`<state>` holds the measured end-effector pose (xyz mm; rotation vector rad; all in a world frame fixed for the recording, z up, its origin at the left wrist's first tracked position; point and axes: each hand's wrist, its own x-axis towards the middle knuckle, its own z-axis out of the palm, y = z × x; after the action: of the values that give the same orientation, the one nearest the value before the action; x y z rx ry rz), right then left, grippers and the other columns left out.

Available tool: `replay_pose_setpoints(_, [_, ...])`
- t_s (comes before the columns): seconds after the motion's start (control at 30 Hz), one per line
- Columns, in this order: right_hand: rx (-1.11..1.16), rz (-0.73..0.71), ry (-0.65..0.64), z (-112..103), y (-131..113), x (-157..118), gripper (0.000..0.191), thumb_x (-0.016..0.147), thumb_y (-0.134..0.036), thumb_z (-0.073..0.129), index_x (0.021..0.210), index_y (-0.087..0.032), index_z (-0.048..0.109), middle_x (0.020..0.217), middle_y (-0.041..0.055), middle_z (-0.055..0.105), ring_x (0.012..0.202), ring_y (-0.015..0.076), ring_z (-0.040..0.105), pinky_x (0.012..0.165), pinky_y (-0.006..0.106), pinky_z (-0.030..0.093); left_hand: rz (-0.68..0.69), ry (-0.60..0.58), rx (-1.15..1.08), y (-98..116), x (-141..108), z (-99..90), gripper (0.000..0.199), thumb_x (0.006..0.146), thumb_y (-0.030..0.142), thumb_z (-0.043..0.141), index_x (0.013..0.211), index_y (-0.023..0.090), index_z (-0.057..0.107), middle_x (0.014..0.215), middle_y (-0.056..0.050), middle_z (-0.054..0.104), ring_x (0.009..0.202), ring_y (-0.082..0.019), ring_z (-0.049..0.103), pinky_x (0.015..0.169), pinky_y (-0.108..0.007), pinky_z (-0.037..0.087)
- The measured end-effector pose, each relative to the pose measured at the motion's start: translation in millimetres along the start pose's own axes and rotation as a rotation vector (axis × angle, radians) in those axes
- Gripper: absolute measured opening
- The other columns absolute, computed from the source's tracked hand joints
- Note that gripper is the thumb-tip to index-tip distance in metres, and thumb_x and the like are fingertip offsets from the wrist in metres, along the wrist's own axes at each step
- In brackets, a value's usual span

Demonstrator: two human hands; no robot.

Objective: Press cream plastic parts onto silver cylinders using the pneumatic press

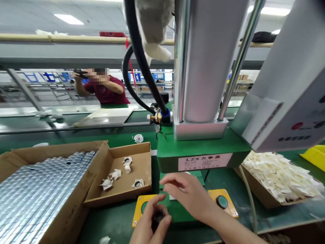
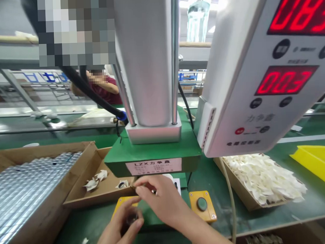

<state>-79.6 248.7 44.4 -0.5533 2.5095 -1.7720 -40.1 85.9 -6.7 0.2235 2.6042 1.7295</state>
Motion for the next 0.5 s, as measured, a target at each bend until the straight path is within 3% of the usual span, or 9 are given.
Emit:
replay_pose_setpoints(0.1, [0.047,0.045,0.183,-23,20,-45,0.020,0.089,-0.039,0.052,0.093,-0.025,0.066,0.093,-0.0006,0.066,0.087,0.0114,0.061,0.077,0.019,0.046,0.062,-0.026,0.085,32,30,13.0,0.029,0.085,0.035,0.052,0.110,0.022,0.052,0.086,0.000,0.066,0.074,-0.015,0.061,0.071,-0.026,0.048])
replay_pose_setpoints(0.17, [0.103,0.127,0.271,-36,35,-68,0.024,0.090,-0.043,0.051,0.095,-0.023,0.064,0.090,0.0007,0.065,0.085,0.0119,0.061,0.078,0.019,0.046,0.118,-0.007,0.162,54,51,23.2,0.016,0.084,0.035,0.052,0.092,0.021,0.056,0.082,-0.001,0.066,0.074,-0.016,0.060,0.070,-0.026,0.048])
replay_pose_setpoints(0.27, [0.120,0.232,0.327,-56,56,-95,0.030,0.089,-0.048,0.051,0.094,-0.021,0.064,0.090,0.0027,0.064,0.085,0.0137,0.061,0.078,0.020,0.047,0.165,0.012,0.228,77,73,33.9,0.021,0.083,0.038,0.053,0.071,0.021,0.056,0.070,-0.001,0.063,0.072,-0.019,0.060,0.070,-0.029,0.047])
replay_pose_setpoints(0.43, [0.012,0.314,0.390,-82,72,-125,0.031,0.089,-0.048,0.051,0.093,-0.021,0.066,0.092,0.0042,0.066,0.088,0.0163,0.061,0.081,0.024,0.048,0.259,-0.004,0.265,76,88,33.3,0.023,0.079,0.042,0.057,0.067,0.023,0.061,0.059,0.000,0.061,0.072,-0.023,0.062,0.072,-0.032,0.049])
replay_pose_setpoints(0.5, [-0.042,0.312,0.421,-91,74,-132,0.030,0.090,-0.046,0.050,0.093,-0.022,0.067,0.092,0.0037,0.066,0.088,0.0163,0.062,0.081,0.025,0.048,0.336,0.071,0.253,67,92,31.8,0.020,0.075,0.042,0.064,0.068,0.024,0.064,0.065,0.000,0.065,0.077,-0.023,0.063,0.075,-0.031,0.049])
